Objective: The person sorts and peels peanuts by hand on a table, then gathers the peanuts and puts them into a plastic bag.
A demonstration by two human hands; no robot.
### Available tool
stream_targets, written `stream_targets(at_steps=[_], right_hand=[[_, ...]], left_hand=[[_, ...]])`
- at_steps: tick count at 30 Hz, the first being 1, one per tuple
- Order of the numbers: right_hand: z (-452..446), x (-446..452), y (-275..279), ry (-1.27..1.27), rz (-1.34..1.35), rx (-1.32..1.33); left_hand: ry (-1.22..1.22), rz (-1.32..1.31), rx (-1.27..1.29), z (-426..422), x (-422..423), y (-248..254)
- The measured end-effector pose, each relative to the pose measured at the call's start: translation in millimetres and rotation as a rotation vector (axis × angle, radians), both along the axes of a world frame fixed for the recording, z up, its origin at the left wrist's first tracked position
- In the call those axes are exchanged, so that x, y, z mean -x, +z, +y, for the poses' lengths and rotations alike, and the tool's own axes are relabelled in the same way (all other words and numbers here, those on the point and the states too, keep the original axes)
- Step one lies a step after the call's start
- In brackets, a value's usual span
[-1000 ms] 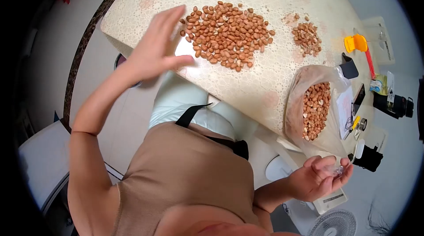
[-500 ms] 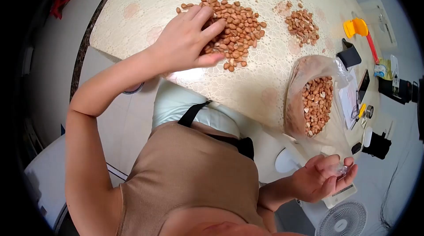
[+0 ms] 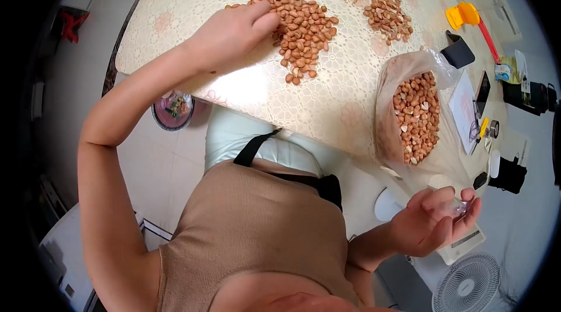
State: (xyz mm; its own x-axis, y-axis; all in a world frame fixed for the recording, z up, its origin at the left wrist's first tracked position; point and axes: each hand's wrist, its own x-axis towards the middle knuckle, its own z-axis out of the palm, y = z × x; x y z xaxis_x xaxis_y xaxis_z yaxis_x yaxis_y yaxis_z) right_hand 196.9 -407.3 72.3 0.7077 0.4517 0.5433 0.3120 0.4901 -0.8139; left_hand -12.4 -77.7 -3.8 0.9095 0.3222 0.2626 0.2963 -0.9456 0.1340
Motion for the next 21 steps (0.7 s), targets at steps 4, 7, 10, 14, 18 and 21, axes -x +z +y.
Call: stream_targets(at_steps=[4, 7, 10, 14, 18, 21], right_hand=[[-2, -2, -1, 0.005, 0.010, -0.011], [-1, -3, -1, 0.044, 0.026, -0.017], [4, 0, 1, 0.033, 0.056, -0.022], [2, 2, 0, 0.032, 0.128, -0.047], [-2, 5, 1, 0.039, 0.136, 0.045], [-2, 12, 9, 0.056, 0.215, 0.073]], left_hand=[[0.056, -0.290, 0.208, 19, -2, -6], [0.367, -0.344, 0.859, 22, -4, 22], [0.433, -0.509, 1.451, 24, -9, 43], [0.192, -0.564, 1.855, -21, -41, 99], [-0.121, -0.281, 1.953, -85, -96, 147], [-0.203, -0.079, 1.854, -125, -151, 149]])
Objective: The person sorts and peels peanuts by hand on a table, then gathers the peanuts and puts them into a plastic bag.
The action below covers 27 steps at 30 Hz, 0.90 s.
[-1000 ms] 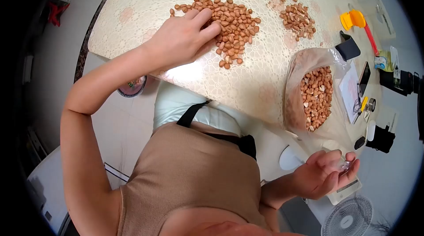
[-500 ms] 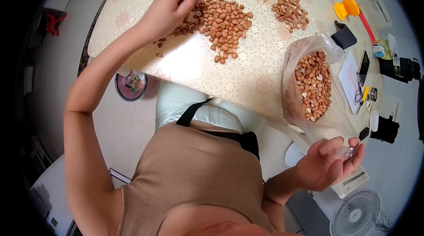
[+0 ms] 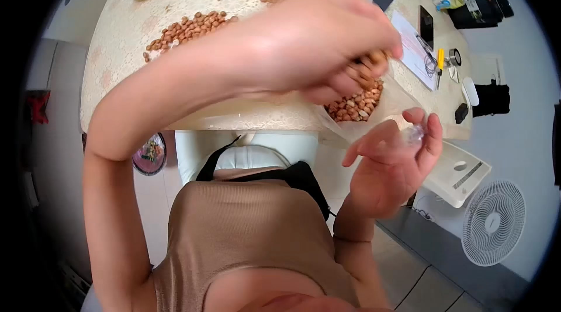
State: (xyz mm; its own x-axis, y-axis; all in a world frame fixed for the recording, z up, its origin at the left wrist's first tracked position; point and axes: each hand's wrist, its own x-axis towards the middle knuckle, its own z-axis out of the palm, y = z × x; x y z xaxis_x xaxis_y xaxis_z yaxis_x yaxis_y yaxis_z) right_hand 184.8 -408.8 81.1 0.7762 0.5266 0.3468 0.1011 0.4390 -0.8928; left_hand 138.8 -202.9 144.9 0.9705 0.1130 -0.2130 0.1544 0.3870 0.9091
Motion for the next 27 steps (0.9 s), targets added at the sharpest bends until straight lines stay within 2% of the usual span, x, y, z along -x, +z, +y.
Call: stream_targets(at_steps=[2, 6, 9, 13, 17, 18, 20, 21, 24, 27], right_hand=[[2, 1, -5, -0.029, -0.041, -0.021], [-2, -6, -6, -0.007, -0.072, -0.109], [-5, -8, -8, 0.000, -0.065, -0.114], [-12, -8, -8, 0.020, 0.000, -0.094], [-12, -11, -17, -0.137, -0.138, 0.039], [-9, -8, -18, -0.193, -0.172, 0.070], [-6, -5, -21, -0.299, -0.235, 0.139], [-2, -3, -22, -0.353, -0.293, 0.128], [4, -1, -22, -0.585, -0.511, 0.153], [-7, 0, -29, -0.781, -0.719, 0.262]], left_hand=[[-0.042, -0.021, -0.324, -17, -39, -27], [-0.093, -0.277, -1.031, -26, -71, -78], [-0.181, -0.487, -1.146, -14, -75, -83], [-0.297, -0.319, -1.091, -1, -64, -62], [-0.032, -0.393, -1.286, 11, -50, -48], [0.114, -0.547, -1.192, 18, -49, -58], [0.205, -0.439, -0.775, 35, -38, -53], [0.224, -0.384, -0.671, 46, -27, -48], [0.244, -0.181, -0.516, 95, 29, -28], [0.195, 0.086, -0.599, 128, 94, -42]])
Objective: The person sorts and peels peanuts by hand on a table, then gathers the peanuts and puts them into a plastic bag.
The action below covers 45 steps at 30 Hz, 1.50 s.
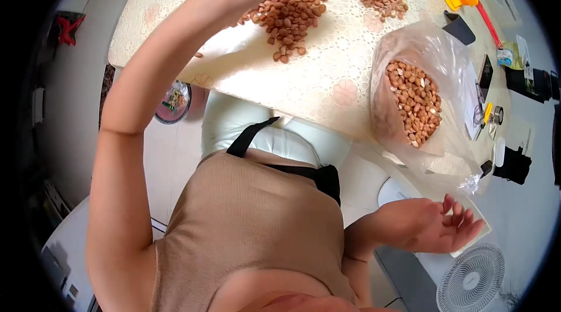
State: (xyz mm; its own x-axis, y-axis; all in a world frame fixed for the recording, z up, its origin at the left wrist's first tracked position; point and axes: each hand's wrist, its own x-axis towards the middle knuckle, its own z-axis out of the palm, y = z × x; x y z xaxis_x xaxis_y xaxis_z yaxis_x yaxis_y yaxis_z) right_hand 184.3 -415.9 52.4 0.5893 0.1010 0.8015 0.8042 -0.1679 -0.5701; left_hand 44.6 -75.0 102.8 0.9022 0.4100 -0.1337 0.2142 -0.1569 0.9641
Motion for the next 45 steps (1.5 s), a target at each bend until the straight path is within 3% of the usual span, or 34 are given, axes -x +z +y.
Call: stream_targets(at_steps=[2, 6, 10, 13, 16, 25, 31, 34, 45], right_hand=[[8, 6, -1, 0.025, -0.101, 0.045], [31, 9, -11, 0.340, -0.277, 0.053], [77, 27, -29, 0.667, -0.007, 0.486], [124, 34, -61, 0.821, 0.119, 0.541], [145, 37, -85, 0.837, 0.056, 0.515], [147, 37, -86, 0.749, 0.021, 0.612], [144, 34, -84, 0.817, 0.128, 0.513], [145, 33, -83, 0.863, 0.212, 0.468], [149, 40, -77, 0.944, 0.414, 0.413]], left_hand=[[0.297, 0.199, -0.344, -36, 19, -47], [0.195, -0.046, -0.609, -58, 53, -99], [0.319, -0.099, -0.795, -74, 50, -113], [0.400, -0.073, -0.841, -81, 45, -113], [0.441, -0.048, -0.829, -85, 41, -114], [0.494, -0.053, -0.818, -91, 30, -116], [0.441, -0.200, -0.549, -93, 44, -106], [0.466, -0.139, -0.176, -98, 47, -100], [0.489, -0.178, -0.107, -100, 53, -105]])
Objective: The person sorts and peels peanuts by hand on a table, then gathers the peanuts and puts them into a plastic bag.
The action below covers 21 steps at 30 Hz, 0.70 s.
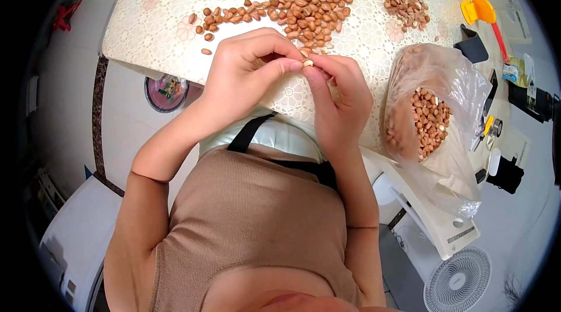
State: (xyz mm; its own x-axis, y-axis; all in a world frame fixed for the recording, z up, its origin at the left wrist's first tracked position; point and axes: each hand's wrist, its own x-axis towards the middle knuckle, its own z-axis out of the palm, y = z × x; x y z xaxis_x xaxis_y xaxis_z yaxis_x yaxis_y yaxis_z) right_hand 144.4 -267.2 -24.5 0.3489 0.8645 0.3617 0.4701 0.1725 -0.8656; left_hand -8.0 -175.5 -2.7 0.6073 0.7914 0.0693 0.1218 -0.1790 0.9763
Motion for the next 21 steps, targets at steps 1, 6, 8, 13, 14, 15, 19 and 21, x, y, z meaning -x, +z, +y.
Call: stream_targets(at_steps=[1, 6, 8, 13, 14, 15, 19, 21], right_hand=[[0, 1, 0, -0.003, -0.009, 0.001], [0, 2, 0, 0.040, 0.251, 0.031], [-1, 2, 0, 0.096, 0.465, 0.035], [-5, -2, 11, 0.219, 0.846, 0.149], [-5, -3, 10, 0.247, 0.904, 0.142], [-5, -3, 11, 0.260, 0.942, 0.149], [-4, -3, 17, 0.293, 1.070, 0.200], [-4, -3, 19, 0.288, 1.108, 0.240]], left_hand=[[-0.001, 0.006, 0.005, 0, 0, 0], [-0.038, -0.084, 0.357, 1, 2, 3], [-0.068, -0.147, 0.467, 3, 4, 3], [-0.116, -0.265, 0.592, 5, 7, 9], [-0.116, -0.269, 0.591, 5, 7, 8], [-0.116, -0.273, 0.590, 4, 7, 7], [-0.118, -0.284, 0.562, 4, 9, 6], [-0.127, -0.284, 0.533, 3, 9, 5]])
